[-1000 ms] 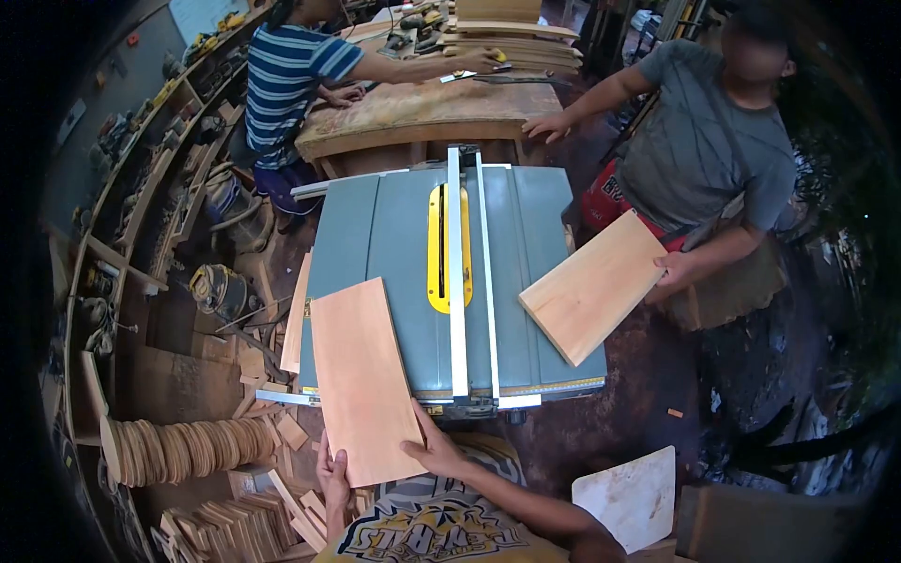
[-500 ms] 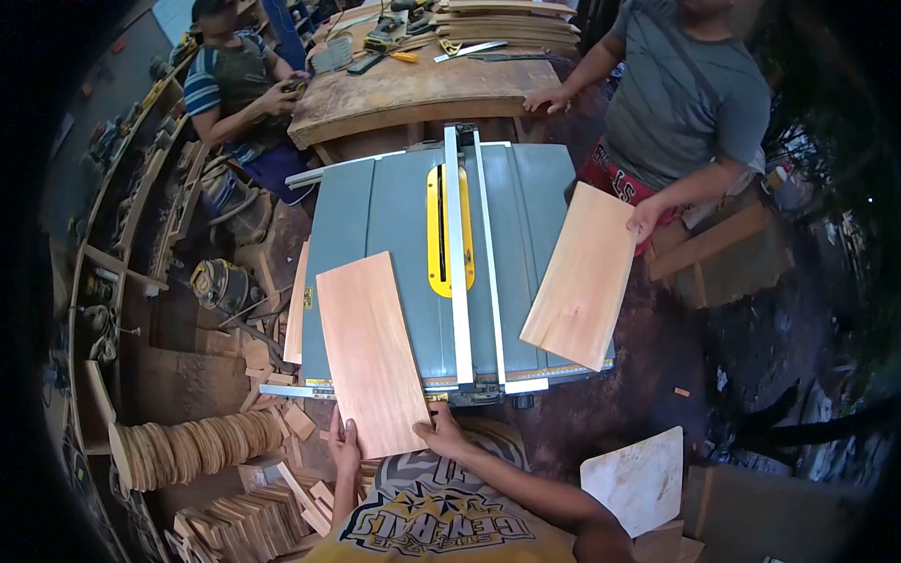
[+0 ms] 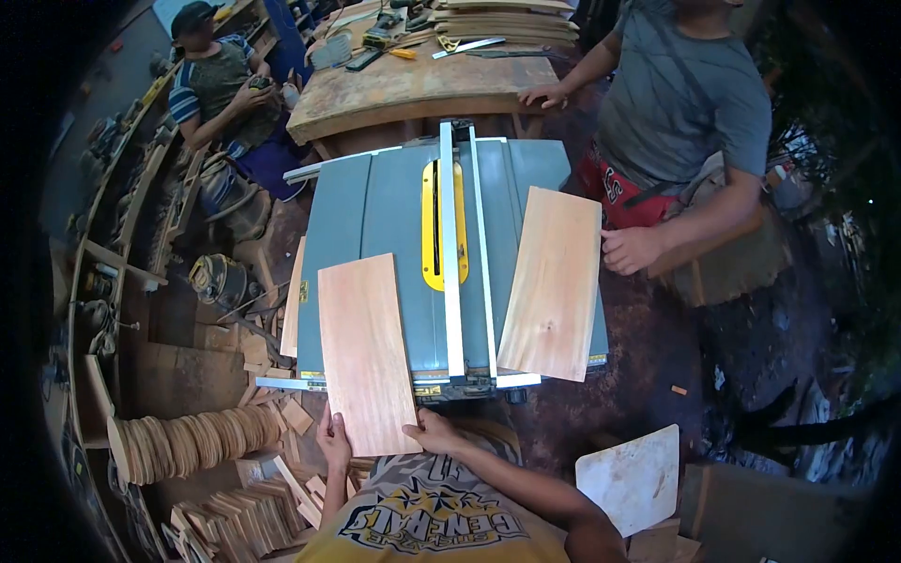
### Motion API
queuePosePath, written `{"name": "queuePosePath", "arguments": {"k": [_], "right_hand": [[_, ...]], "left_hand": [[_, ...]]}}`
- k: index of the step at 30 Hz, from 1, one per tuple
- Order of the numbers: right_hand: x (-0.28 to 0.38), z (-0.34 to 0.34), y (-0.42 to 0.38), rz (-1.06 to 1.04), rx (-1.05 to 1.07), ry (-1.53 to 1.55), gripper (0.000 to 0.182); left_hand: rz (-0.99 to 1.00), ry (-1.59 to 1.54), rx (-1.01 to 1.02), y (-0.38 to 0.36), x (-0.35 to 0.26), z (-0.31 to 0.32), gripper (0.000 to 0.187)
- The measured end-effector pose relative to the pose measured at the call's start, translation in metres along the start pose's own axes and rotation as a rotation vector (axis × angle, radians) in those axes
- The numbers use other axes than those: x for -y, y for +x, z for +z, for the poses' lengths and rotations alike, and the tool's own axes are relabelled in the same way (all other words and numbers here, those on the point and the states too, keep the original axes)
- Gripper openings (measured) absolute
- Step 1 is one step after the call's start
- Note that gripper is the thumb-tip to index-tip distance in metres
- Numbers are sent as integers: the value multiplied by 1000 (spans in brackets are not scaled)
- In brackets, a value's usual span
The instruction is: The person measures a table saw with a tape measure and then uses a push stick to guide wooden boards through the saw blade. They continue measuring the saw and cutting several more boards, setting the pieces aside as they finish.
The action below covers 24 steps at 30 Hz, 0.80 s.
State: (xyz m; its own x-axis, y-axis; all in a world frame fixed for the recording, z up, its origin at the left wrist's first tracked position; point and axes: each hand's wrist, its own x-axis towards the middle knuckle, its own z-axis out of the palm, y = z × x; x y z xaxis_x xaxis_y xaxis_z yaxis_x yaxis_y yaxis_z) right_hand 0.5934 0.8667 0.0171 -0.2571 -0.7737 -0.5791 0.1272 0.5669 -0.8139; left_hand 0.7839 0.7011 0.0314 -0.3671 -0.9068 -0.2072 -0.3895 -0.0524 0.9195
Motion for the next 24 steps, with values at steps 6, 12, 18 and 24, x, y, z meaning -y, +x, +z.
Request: {"name": "queuePosePath", "arguments": {"k": [6,12,18,24], "right_hand": [[-21,1,-42,-29,92,18,31],[-53,15,-82,-31,143,386,44],[-49,13,-95,-23,-116,337,46],[-53,48,-101,-66,-502,223,43]], "left_hand": [[-121,7,4,-40,-5,3,45],[-16,19,42,-83,-17,8,47],[-45,-73,143,-84,-5,19,50],[3,-179,335,-76,-17,11,63]]}}
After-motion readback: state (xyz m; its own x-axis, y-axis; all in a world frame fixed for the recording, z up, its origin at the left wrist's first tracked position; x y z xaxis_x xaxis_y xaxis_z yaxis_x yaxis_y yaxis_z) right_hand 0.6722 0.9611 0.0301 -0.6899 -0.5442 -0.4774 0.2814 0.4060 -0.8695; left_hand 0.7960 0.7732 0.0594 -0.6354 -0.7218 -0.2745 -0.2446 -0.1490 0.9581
